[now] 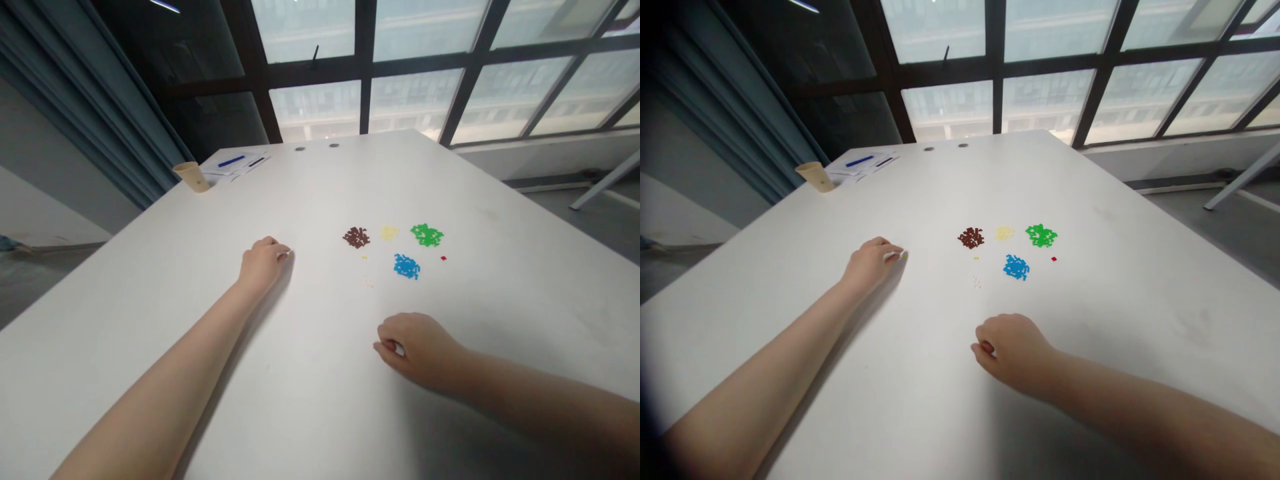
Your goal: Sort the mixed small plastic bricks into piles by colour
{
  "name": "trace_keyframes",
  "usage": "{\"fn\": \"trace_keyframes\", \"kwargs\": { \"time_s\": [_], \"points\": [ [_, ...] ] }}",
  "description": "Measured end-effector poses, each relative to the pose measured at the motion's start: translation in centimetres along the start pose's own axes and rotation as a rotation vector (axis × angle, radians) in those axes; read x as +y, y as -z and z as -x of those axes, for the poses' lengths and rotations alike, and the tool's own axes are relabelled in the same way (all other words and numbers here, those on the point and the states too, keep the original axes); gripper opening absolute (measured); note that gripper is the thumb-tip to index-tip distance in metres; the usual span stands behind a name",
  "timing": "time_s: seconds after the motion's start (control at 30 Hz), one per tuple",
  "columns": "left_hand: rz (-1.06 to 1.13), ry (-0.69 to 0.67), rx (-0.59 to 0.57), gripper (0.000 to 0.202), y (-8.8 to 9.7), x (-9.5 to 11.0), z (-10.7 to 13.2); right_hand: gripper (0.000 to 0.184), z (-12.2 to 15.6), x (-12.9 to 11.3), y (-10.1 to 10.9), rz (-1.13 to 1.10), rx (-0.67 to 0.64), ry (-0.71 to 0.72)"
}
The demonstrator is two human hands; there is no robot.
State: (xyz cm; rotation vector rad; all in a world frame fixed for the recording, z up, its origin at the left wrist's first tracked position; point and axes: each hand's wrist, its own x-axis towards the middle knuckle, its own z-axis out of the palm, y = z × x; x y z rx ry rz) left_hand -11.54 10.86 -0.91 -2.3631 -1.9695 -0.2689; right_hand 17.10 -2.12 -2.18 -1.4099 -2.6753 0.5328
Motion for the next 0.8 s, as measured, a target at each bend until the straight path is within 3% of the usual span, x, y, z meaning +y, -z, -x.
{"fn": "trace_keyframes", "kwargs": {
  "time_s": [0.33,0.4,0.47,0.53,0.63,0.73,0.8],
  "points": [
    [0.111,-0.062,0.016,0.023,-1.3,0.6,-0.2,0.023,0.1,0.5,0.2,0.017,-0.003,0.025],
    [0.24,-0.059,0.027,0.017,-0.9,1.7,0.0,0.023,0.1,0.7,0.2,0.018,-0.004,0.028],
    [0.516,-0.02,-0.021,0.013,-0.2,3.6,0.8,0.023,0.0,0.8,0.2,0.016,-0.006,0.033],
    [0.938,0.071,-0.205,0.016,0.3,6.2,2.2,0.023,0.0,0.8,0.1,0.013,-0.009,0.036],
    [1.661,0.247,-0.641,0.03,0.5,10.0,5.0,0.023,0.1,0.8,0.0,0.006,-0.011,0.043],
    [1.964,0.321,-0.874,0.034,0.0,12.1,7.3,0.023,0.1,0.8,-0.1,-0.003,-0.008,0.052],
    [2.018,0.333,-0.933,0.033,-0.3,12.4,7.8,0.022,0.0,0.8,-0.1,-0.009,-0.005,0.061]
  ]
}}
